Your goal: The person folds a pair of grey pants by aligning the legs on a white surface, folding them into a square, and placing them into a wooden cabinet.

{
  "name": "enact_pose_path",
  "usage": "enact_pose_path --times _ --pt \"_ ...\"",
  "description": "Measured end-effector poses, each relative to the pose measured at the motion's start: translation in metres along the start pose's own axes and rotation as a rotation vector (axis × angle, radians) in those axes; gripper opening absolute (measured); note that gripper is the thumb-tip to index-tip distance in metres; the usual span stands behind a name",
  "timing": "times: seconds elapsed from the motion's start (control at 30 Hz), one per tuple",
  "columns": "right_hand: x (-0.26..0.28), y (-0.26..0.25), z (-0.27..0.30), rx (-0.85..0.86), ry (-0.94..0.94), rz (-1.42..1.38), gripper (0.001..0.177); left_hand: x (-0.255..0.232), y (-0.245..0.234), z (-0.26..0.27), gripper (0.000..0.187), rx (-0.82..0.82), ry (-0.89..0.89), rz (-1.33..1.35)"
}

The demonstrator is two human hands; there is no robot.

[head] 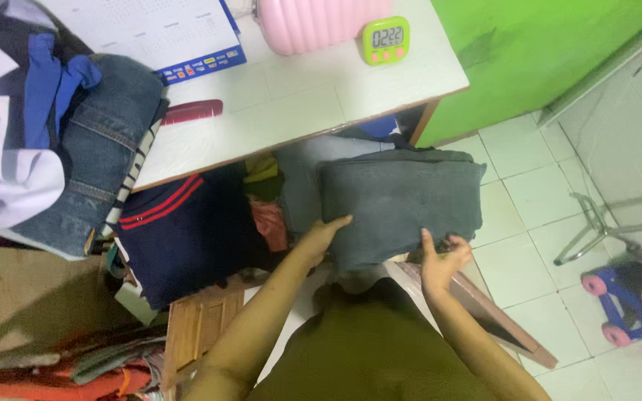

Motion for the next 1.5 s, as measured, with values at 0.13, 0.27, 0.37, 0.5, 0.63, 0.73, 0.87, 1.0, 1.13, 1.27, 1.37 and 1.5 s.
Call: enact_pose_path --times 0.13,0.27,0.37,0.5,0.63,0.73,0.87,1.0,1.13,1.27,1.37,1.5 --pt "0.026 -0.002 0.021 0.146 0.732 -0.896 0.098 -0.017 0.026 0.030 0.081 0.347 0.018 0.178" --pt "0.104 -0.029 0.008 0.211 1.042 -0.885 0.107 -0.028 0.045 0.061 0.074 0.259 -0.027 0.064" --pt "0.113 -0.043 -0.012 0.099 0.919 -0.973 0.098 -0.023 0.053 0.077 0.070 0.511 0.062 0.266" --pt "0.058 -0.047 -0.039 0.078 0.702 -1.239 0.076 -0.019 0.040 0.101 0.066 0.602 0.245 0.261" --pt "0.029 -0.053 -0.053 0.034 0.588 -1.371 0.060 -0.047 -0.005 0.141 0.062 0.571 0.161 0.116" --pt "0.048 -0.058 -0.061 0.050 0.562 -1.290 0.057 -0.044 -0.057 0.176 0.067 0.247 -0.116 0.107" --pt "0.086 -0.058 -0.068 0.146 0.444 -1.505 0.061 -0.041 -0.111 0.146 0.069 0.341 0.055 0.136" --pt "0.080 -0.037 -0.062 0.228 0.419 -1.476 0.069 -0.020 -0.163 0.104 0.073 0.239 0.073 0.177" --pt "0.042 -0.001 -0.040 0.243 0.704 -1.047 0.072 -0.003 -0.178 0.075 0.069 -0.068 0.193 -0.156" --pt "0.046 -0.009 -0.021 0.141 0.664 -0.977 0.074 0.000 -0.170 0.070 0.075 -0.136 0.243 -0.216" --pt "0.052 -0.021 -0.023 0.112 0.741 -0.924 0.075 -0.011 -0.162 0.083 0.070 -0.116 0.262 -0.276" --pt "0.045 -0.022 -0.035 0.272 0.743 -1.012 0.074 -0.028 -0.151 0.101 0.069 -0.186 0.156 -0.068"
Point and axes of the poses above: each hand's wrist, its own z-axis away from the middle knuckle, its own y-axis out of the palm, x = y × z, the point moved 2 cm from there along -z, towards the middle knuckle, and after that the axes turned 9 degrees about -y, right-handed, at the moved point
